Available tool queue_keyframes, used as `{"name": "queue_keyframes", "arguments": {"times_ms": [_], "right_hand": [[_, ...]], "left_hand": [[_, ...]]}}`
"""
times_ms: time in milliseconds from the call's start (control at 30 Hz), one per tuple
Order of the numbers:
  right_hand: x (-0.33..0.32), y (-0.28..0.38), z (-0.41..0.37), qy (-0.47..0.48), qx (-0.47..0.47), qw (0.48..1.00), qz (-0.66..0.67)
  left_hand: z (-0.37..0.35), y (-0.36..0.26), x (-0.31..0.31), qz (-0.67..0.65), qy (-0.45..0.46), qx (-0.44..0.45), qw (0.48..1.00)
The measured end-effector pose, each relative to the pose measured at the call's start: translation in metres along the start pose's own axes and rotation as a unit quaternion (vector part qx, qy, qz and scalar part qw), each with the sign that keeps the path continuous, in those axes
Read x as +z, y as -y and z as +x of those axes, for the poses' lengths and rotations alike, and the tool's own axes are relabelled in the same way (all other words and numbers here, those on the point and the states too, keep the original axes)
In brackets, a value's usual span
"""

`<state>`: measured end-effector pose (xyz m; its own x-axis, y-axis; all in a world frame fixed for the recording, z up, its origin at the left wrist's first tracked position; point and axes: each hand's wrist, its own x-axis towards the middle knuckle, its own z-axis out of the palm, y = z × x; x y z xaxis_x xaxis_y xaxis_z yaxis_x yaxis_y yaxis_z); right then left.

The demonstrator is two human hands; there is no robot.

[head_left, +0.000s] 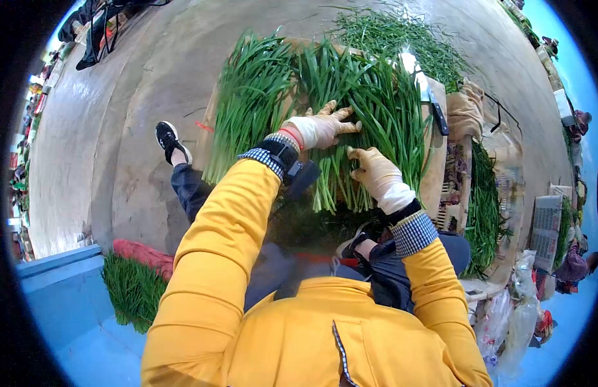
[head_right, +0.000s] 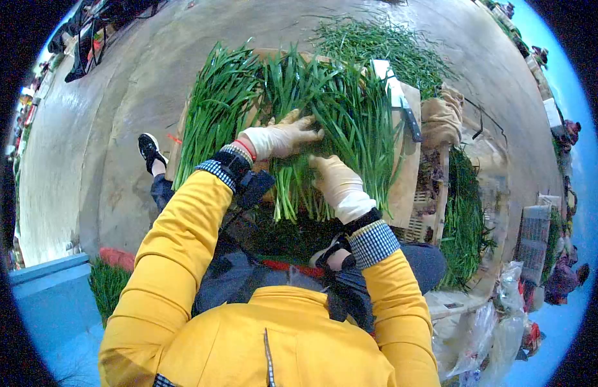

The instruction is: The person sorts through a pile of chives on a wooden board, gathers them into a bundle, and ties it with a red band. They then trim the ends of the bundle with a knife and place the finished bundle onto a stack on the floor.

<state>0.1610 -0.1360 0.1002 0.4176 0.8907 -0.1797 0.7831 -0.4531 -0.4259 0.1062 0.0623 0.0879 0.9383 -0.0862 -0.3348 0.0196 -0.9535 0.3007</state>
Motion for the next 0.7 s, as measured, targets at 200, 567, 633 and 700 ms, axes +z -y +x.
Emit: {"name": "queue_keyframes", "arguments": {"times_ms": [200, 567, 633, 700], "right_hand": [[-0.031, 0.021, -0.038, -0.002, -0.132, 0.989, -0.071], [-0.137, -0.013, -0.033, -0.225, -0.142, 0.955, 0.135], [-0.112, -0.019, -0.017, -0.239, 0.066, 0.918, 0.310], [-0.074, -0.007, -0.031, -0.149, 0.068, 0.929, 0.331]], "left_hand": [[0.000, -0.003, -0.003, 0.011, 0.021, -0.008, 1.000], [-0.004, -0.012, -0.009, -0.009, 0.041, -0.053, 0.998], [-0.009, -0.013, -0.011, -0.024, 0.012, -0.038, 0.999], [-0.020, -0.015, -0.017, -0.048, 0.001, -0.042, 0.998]]}}
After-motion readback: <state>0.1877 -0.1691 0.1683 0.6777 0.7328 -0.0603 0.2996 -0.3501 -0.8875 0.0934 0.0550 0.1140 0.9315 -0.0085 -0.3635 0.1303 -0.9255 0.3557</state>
